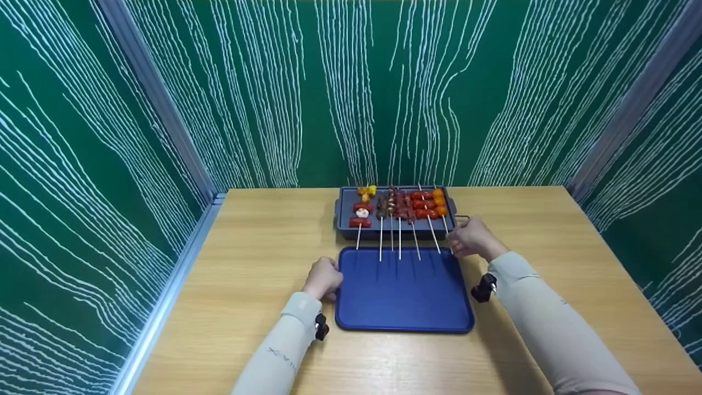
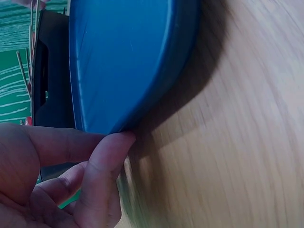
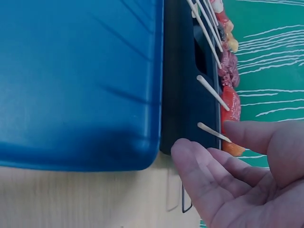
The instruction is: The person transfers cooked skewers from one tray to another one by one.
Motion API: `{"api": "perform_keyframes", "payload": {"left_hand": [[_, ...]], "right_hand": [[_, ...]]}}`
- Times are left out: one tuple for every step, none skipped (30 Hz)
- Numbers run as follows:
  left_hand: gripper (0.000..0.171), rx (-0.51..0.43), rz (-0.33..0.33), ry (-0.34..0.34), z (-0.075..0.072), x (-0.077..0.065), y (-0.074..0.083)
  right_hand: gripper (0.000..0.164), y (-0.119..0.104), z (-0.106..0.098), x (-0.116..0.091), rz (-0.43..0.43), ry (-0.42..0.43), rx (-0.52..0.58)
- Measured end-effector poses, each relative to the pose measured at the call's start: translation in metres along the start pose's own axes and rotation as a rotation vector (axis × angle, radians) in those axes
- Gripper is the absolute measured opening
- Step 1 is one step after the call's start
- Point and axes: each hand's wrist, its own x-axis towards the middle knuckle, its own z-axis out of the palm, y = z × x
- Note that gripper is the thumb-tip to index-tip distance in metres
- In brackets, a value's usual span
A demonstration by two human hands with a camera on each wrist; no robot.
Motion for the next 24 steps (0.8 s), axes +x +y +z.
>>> {"api": "perform_keyframes", "payload": {"left_hand": [[0.021,-0.004,-0.004,-0.002,0.0,-0.001,0.001],[0.02,-0.012,-0.005,-0.003,-0.001,-0.002,0.002],[0.02,-0.016,-0.004,-0.002,-0.001,-0.002,0.002],[0.02,-0.02,-0.001,-0.001,0.0,-0.001,0.001],[0.02,-0.027,0.003,0.001,0.0,0.0,0.0],[0.02,-0.034,0.008,0.002,0.001,0.001,-0.001],[0.019,-0.037,0.015,0.004,0.001,0.002,-0.003],[0.019,-0.037,0.018,0.007,0.002,0.003,-0.005],[0.019,-0.035,0.019,0.008,0.003,0.005,-0.007],[0.019,-0.035,0.019,0.007,0.003,0.006,-0.007],[0.019,-0.036,0.017,0.005,0.004,0.006,-0.007],[0.019,-0.035,0.012,0.002,0.004,0.007,-0.007],[0.018,-0.037,0.011,0.0,0.003,0.007,-0.006],[0.018,-0.037,0.003,-0.002,0.003,0.007,-0.006],[0.018,-0.039,-0.002,-0.003,0.003,0.007,-0.005],[0.019,-0.039,-0.005,-0.004,0.003,0.007,-0.005],[0.019,-0.04,-0.008,-0.006,0.003,0.008,-0.005],[0.019,-0.041,-0.01,-0.007,0.003,0.008,-0.005],[0.019,-0.041,-0.009,-0.007,0.003,0.008,-0.005],[0.019,-0.039,-0.007,-0.008,0.003,0.008,-0.006],[0.018,-0.04,-0.001,-0.011,0.002,0.008,-0.006],[0.018,-0.041,0.002,-0.015,0.002,0.007,-0.006],[0.017,-0.043,0.005,-0.019,0.001,0.007,-0.006],[0.017,-0.045,0.012,-0.021,0.001,0.007,-0.007]], "right_hand": [[0.009,0.001,0.001,0.001,0.003,-0.003,0.004],[0.009,0.002,0.001,0.002,0.007,0.0,0.006],[0.009,0.002,0.002,0.002,0.01,0.003,0.006],[0.01,0.003,0.002,0.003,0.014,0.009,0.01],[0.011,0.003,0.003,0.003,0.019,0.011,0.021],[0.013,0.004,0.003,0.004,0.026,0.005,0.045],[0.016,0.004,0.004,0.005,0.031,0.0,0.064],[0.018,0.005,0.004,0.007,0.039,-0.003,0.088],[0.02,0.006,0.005,0.008,0.046,-0.014,0.113],[0.022,0.006,0.005,0.009,0.054,-0.025,0.139],[0.022,0.006,0.005,0.009,0.062,-0.04,0.163],[0.022,0.006,0.004,0.01,0.068,-0.05,0.183],[0.021,0.006,0.004,0.011,0.074,-0.057,0.195],[0.018,0.006,0.004,0.012,0.081,-0.065,0.208],[0.016,0.005,0.004,0.012,0.087,-0.073,0.214],[0.015,0.005,0.003,0.013,0.093,-0.076,0.219],[0.014,0.004,0.003,0.014,0.099,-0.08,0.224],[0.014,0.003,0.003,0.014,0.104,-0.082,0.223],[0.014,0.002,0.003,0.015,0.109,-0.081,0.221],[0.015,0.002,0.003,0.015,0.112,-0.083,0.217],[0.015,0.001,0.003,0.015,0.115,-0.087,0.212],[0.015,0.0,0.003,0.015,0.118,-0.09,0.21],[0.015,0.0,0.004,0.015,0.119,-0.096,0.208],[0.015,-0.001,0.004,0.015,0.121,-0.098,0.203]]}}
